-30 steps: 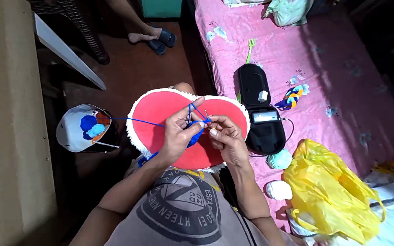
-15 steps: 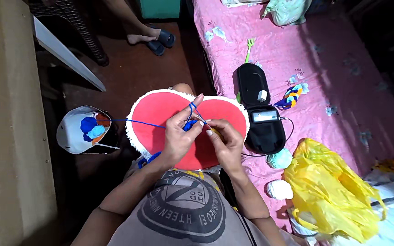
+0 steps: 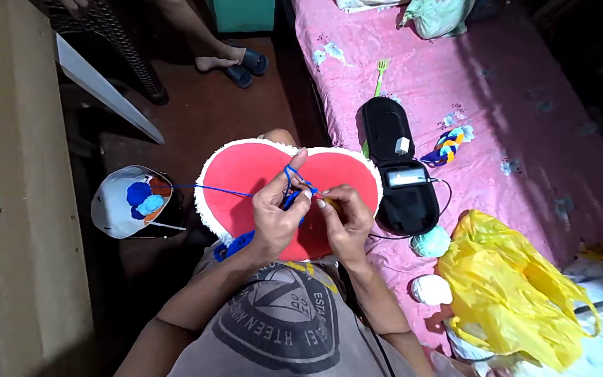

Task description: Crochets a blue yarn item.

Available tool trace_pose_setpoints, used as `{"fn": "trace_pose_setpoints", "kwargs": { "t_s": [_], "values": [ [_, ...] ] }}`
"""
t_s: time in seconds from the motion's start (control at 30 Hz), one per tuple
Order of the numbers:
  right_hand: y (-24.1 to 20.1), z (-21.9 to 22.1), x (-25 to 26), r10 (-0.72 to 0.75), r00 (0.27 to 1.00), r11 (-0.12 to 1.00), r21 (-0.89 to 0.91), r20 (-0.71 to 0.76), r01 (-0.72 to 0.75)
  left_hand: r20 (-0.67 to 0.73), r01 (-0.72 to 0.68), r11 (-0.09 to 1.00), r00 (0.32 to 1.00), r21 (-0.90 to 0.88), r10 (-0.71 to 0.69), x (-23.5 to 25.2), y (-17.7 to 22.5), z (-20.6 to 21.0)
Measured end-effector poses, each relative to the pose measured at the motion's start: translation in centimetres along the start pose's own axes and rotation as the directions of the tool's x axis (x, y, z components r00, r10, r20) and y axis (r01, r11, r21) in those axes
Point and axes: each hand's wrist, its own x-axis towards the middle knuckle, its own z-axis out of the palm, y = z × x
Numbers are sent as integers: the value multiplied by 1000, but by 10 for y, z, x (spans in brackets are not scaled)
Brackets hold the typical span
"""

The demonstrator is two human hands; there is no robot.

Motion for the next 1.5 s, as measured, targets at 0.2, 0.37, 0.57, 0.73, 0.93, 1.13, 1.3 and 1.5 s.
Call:
{"fn": "trace_pose_setpoints", "kwargs": {
  "t_s": [0.2, 0.37, 0.57, 0.73, 0.93, 1.13, 1.3, 1.5],
  "values": [
    [-1, -4, 0, -184, 983, 937, -297, 25, 183, 36, -6, 996, 999, 93, 3, 5, 7, -10],
    [5, -14, 2, -238, 965, 905, -335, 114, 263, 164, 64, 992, 983, 108, -81, 18, 13, -28],
    [5, -26, 1, 59, 984, 996, 50, 166, -69, 257, 238, 969, 942, -66, -214, 26, 11, -35],
    [1, -34, 3, 325, 916, 855, 342, 235, -391, 319, 250, 966, 923, -65, -217, 25, 9, -31],
    [-1, -24, 6, 363, 893, 887, 194, 266, -418, 283, -120, 938, 959, 325, 25, 11, -5, -15],
    [-5, -17, 11, 266, 951, 959, -137, 155, -246, 366, -237, 919, 924, 314, 113, 7, -17, -17],
    [-1, -20, 17, 466, 869, 799, 344, 165, -494, 372, 71, 971, 915, 227, -154, 28, -3, -54],
    [0, -10, 12, 488, 862, 786, 360, 138, -503, 396, 248, 969, 890, 1, -228, 41, 5, -86]
  ]
}}
